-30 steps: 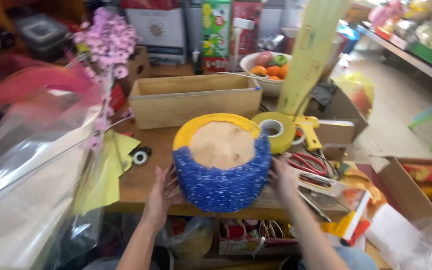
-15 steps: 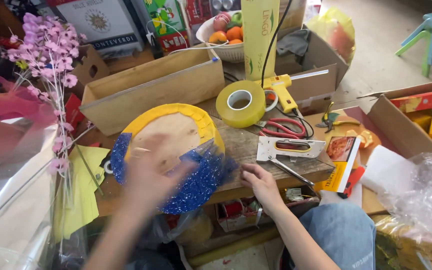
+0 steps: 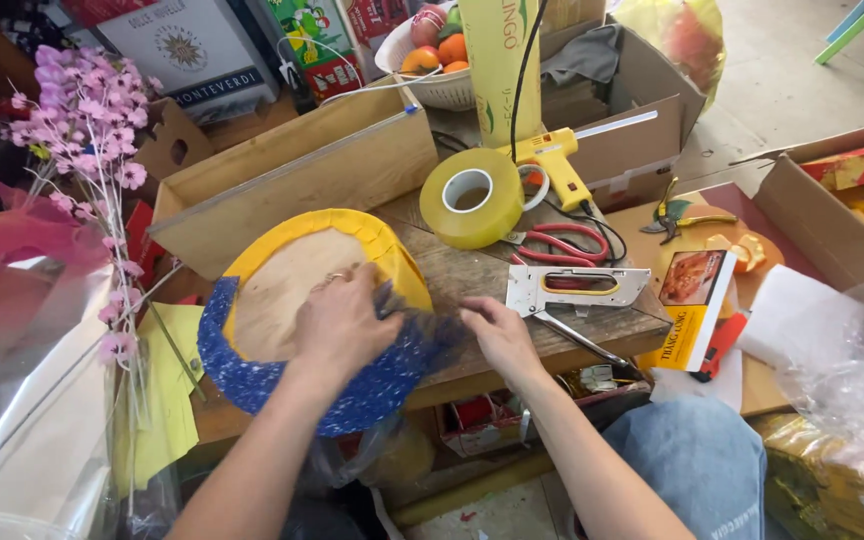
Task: Wrapping a foam base with blue mesh fabric and securing it with a staple gun
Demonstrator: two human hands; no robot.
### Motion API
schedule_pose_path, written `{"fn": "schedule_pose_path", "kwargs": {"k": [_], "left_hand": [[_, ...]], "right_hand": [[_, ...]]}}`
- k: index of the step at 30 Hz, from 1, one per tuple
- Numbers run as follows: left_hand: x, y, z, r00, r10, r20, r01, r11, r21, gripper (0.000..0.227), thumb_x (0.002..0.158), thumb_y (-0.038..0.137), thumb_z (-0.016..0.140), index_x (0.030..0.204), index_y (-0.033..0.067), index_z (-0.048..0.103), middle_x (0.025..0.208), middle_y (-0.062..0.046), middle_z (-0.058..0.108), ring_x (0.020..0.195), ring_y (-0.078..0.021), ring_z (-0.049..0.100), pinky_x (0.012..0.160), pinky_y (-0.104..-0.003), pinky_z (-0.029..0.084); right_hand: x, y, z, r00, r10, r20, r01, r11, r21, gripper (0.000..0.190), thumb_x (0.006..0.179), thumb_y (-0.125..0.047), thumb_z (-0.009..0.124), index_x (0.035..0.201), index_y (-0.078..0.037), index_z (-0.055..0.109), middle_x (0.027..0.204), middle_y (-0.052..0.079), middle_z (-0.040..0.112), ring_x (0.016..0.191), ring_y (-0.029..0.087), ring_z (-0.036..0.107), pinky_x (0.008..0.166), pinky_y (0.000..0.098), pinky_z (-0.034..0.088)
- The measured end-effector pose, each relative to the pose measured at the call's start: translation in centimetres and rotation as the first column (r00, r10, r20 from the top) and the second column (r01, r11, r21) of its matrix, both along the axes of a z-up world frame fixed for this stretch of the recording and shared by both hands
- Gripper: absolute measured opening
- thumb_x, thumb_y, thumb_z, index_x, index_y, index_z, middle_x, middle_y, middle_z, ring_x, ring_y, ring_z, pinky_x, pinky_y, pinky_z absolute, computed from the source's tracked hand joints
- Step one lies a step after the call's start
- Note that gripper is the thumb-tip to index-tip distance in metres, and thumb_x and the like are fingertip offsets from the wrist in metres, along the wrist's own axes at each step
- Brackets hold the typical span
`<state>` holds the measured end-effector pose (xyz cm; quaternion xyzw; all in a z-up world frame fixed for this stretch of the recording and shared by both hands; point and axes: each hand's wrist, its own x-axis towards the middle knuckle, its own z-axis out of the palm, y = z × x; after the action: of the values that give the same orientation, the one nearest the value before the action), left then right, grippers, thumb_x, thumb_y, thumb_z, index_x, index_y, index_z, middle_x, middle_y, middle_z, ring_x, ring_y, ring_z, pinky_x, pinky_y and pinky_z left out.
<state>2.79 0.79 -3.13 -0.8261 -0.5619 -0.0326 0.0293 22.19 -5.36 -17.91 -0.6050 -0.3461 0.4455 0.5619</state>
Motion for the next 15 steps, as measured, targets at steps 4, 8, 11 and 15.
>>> {"fn": "schedule_pose_path", "kwargs": {"k": [4,8,11,15], "left_hand": [[-3.9,-0.1,3.2,0.997,0.009,0.081,-0.005,0.999,-0.049,0.076,0.070,0.053,0.082,0.137,0.0221,0.066,0.114,-0.016,0.075,0.111,-0.0449,0.072,0.092,-0.056,0.057],[-9.3,1.1,5.5,0.983,0.128,0.129,-0.112,0.986,-0.126,0.089,0.067,0.055,0.084,0.150,0.0335,0.059,0.130,-0.009,0.075,0.127,-0.0368,0.066,0.105,-0.055,0.052],[-12.0,2.7,2.9,0.984,0.077,0.159,-0.068,0.996,-0.066,0.076,0.073,0.047,0.085,0.143,0.0286,0.065,0.121,-0.011,0.078,0.120,-0.0377,0.069,0.100,-0.056,0.054],[-13.0,1.7,4.6,0.980,0.092,0.177,-0.095,0.995,0.008,0.053,0.077,0.046,0.080,0.128,0.0354,0.074,0.116,-0.002,0.080,0.113,-0.0334,0.073,0.094,-0.052,0.058]], "right_hand": [[-1.8,2.7,0.3,0.919,0.032,-0.394,-0.049,0.998,-0.031,0.049,0.098,-0.024,0.074,0.142,-0.006,0.061,0.134,0.023,0.064,0.118,0.031,0.065,0.102,0.0462,0.055],[-6.0,2.2,3.2,0.721,0.159,-0.674,-0.309,0.945,-0.108,0.079,0.101,-0.050,0.066,0.162,-0.005,0.041,0.160,0.034,0.041,0.141,0.046,0.052,0.110,0.0557,0.049],[-10.1,6.0,-1.3,0.591,0.236,-0.771,-0.419,0.907,-0.044,0.088,0.099,-0.065,0.060,0.164,-0.012,0.034,0.152,0.024,0.051,0.134,0.042,0.058,0.112,0.0566,0.049],[-12.6,6.3,0.5,0.601,0.185,-0.778,-0.365,0.929,-0.061,0.092,0.097,-0.067,0.061,0.164,-0.008,0.036,0.162,0.027,0.039,0.146,0.046,0.044,0.117,0.0589,0.043]]}}
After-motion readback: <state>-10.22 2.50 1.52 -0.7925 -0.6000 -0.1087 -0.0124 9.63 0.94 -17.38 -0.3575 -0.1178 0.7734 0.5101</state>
